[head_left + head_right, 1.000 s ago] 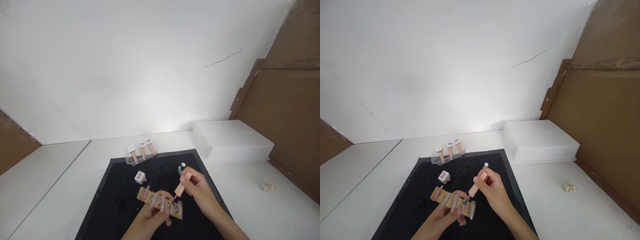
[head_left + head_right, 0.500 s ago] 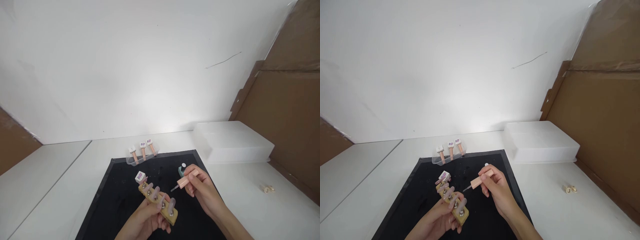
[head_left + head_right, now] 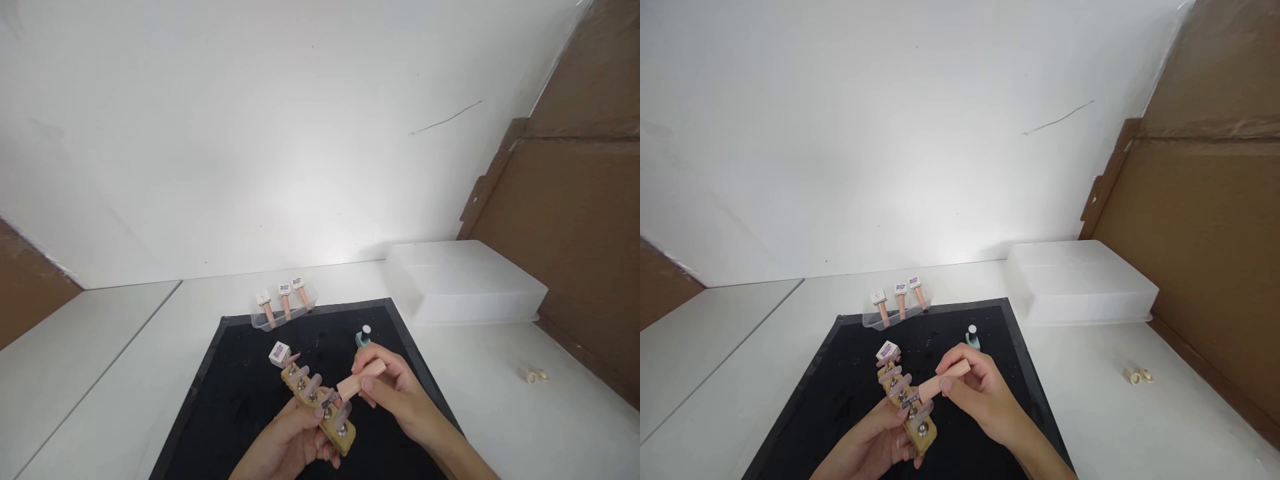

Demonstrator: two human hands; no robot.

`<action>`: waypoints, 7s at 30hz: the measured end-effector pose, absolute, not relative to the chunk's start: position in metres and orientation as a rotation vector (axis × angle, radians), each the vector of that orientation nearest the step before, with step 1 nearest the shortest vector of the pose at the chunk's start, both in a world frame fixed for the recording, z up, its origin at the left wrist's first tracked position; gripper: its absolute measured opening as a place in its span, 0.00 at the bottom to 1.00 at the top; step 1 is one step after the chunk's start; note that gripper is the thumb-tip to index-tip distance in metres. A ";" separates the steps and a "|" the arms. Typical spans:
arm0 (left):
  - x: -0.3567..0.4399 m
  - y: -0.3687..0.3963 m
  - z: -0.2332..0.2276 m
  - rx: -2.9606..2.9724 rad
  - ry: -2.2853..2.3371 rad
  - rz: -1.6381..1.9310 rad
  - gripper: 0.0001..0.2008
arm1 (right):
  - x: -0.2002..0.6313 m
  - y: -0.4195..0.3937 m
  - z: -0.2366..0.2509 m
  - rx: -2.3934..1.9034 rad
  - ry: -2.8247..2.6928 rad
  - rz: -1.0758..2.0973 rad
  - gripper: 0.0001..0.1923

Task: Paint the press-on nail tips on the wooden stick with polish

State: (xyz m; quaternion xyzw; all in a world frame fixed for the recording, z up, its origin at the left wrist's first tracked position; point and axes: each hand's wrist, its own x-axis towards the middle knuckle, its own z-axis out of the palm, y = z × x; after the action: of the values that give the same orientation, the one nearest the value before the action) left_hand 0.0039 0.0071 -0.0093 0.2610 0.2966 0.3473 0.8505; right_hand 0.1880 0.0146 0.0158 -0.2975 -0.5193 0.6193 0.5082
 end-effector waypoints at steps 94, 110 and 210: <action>-0.006 0.008 0.001 0.618 0.679 0.793 0.14 | 0.190 0.019 0.020 -0.711 -1.079 1.514 0.12; -0.007 0.008 -0.004 0.638 0.673 0.797 0.12 | 0.191 0.021 0.020 -0.803 -1.012 1.422 0.09; 0.001 0.003 0.015 0.732 0.861 0.841 0.12 | 0.195 0.016 0.028 -0.822 -1.474 1.221 0.09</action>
State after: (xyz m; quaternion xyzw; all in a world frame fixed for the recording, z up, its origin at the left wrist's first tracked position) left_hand 0.0011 0.0031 0.0147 0.3365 0.3958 0.3864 0.7621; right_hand 0.1955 0.0162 0.0278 -0.3405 -0.6107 0.5059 0.5051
